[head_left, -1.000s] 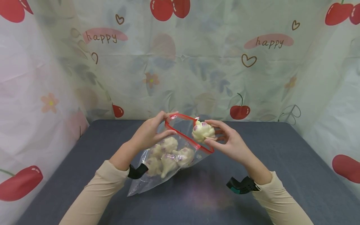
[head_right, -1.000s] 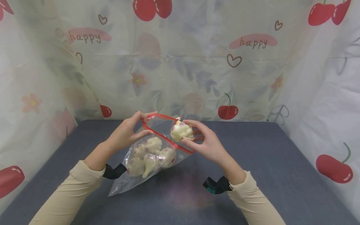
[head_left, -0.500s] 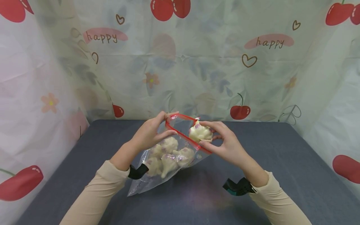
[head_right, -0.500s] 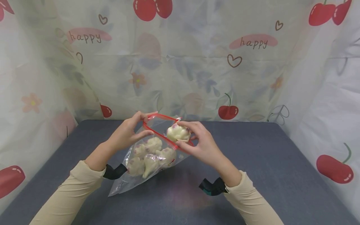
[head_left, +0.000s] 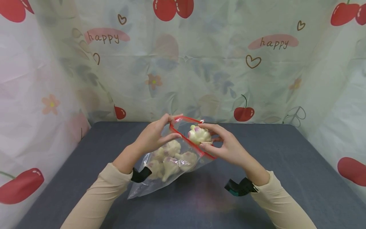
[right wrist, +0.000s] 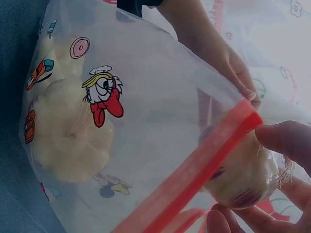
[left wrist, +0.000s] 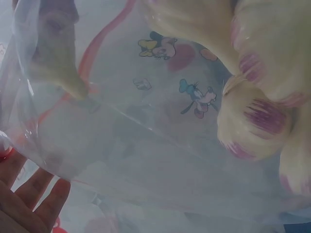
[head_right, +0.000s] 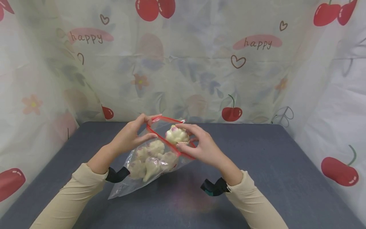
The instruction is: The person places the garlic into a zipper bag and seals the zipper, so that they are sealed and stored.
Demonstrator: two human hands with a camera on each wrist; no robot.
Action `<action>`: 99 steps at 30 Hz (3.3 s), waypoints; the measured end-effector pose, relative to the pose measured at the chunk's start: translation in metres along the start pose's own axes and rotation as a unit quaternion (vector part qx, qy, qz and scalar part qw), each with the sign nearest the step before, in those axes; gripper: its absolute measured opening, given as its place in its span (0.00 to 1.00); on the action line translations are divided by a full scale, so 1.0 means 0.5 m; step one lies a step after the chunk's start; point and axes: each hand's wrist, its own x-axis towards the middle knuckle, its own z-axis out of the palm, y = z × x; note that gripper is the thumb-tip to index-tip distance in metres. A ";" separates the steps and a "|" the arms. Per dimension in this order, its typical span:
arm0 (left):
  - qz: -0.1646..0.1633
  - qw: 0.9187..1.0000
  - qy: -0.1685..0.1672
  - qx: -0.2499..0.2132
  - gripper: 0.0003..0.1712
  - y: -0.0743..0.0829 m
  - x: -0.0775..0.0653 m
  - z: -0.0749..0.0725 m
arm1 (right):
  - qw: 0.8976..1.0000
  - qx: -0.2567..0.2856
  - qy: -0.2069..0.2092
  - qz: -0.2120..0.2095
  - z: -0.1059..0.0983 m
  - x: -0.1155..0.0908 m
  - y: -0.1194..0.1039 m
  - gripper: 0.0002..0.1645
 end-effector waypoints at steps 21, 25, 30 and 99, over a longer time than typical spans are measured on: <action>0.011 1.000 -0.004 -0.005 0.22 -0.002 -0.002 0.009 | 0.998 0.003 -0.041 0.045 0.033 0.028 0.029 0.23; 0.013 1.000 -0.003 -0.008 0.22 -0.004 -0.001 0.012 | 0.998 0.008 -0.041 0.050 0.030 0.023 0.033 0.20; 0.014 1.000 -0.009 -0.018 0.22 -0.004 -0.002 0.013 | 0.997 0.019 -0.026 0.063 0.015 0.014 0.041 0.17; 0.091 0.978 -0.180 0.056 0.11 0.169 -0.088 0.213 | 0.953 0.089 -0.018 0.288 -0.048 -0.005 0.241 0.28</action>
